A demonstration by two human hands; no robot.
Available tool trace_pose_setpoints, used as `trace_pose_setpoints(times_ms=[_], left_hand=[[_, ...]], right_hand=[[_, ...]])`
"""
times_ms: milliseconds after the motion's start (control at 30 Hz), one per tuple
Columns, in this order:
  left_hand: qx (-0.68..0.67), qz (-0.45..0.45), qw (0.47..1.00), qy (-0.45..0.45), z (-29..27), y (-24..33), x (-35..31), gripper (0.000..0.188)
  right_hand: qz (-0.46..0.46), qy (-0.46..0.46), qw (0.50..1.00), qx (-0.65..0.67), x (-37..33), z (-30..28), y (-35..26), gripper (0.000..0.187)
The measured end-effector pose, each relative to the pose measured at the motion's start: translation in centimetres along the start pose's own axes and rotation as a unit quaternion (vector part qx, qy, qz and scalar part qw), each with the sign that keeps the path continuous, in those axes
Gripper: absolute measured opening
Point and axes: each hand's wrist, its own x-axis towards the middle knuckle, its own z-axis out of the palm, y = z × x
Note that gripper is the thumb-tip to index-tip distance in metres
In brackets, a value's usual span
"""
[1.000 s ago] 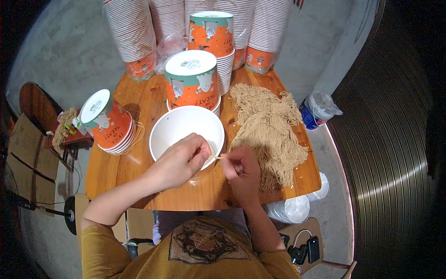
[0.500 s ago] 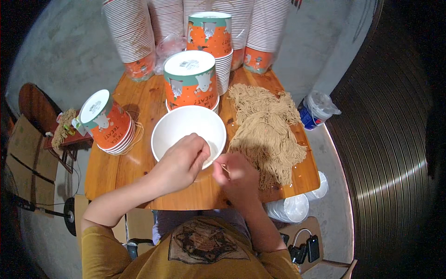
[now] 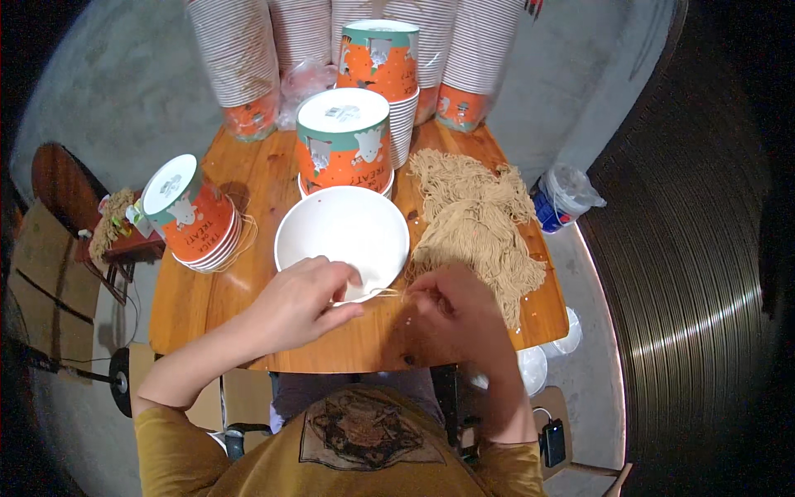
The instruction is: The recorder is separating and placing a fibrous material into decorative paper buckets.
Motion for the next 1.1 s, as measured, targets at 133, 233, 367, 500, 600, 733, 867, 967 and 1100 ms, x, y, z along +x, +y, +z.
trace_pose_setpoints(times_ms=[133,233,367,500,600,733,867,967,1100], left_hand=[[0.073,0.077,0.994,0.030,-0.3,-0.6,-2.2,0.019],[0.096,0.091,0.990,0.047,-1.4,0.0,-2.9,0.017],[0.153,0.114,0.979,0.072,-2.3,-1.5,-3.7,0.022],[0.063,0.045,0.991,0.113,-1.1,-1.5,-3.4,0.013],[0.104,-0.026,0.983,0.147,-0.4,0.1,-2.4,0.018],[0.128,-0.030,0.982,0.132,0.2,-0.2,-1.2,0.018],[0.120,-0.041,0.984,0.128,0.3,-0.4,-0.6,0.012],[0.100,-0.049,0.988,0.107,-0.4,-0.3,-0.6,0.010],[0.127,0.043,0.987,0.086,-0.9,-0.9,-0.8,0.014]], right_hand=[[-0.077,0.002,0.997,0.012,3.1,-0.1,0.2,0.009],[-0.121,-0.106,0.986,-0.048,4.6,1.0,-0.2,0.008],[-0.108,-0.187,0.976,-0.028,5.9,3.3,-1.2,0.018],[-0.084,-0.204,0.974,-0.051,6.3,4.5,-1.7,0.020],[-0.056,-0.195,0.977,-0.066,6.5,4.3,-2.2,0.020],[-0.027,-0.161,0.984,-0.067,6.3,3.9,-2.4,0.020],[-0.036,-0.153,0.983,-0.098,6.0,3.9,-2.0,0.019],[-0.018,-0.064,0.982,-0.179,5.7,4.4,-1.9,0.019],[-0.010,-0.037,0.976,-0.214,5.4,5.2,-2.1,0.018]])
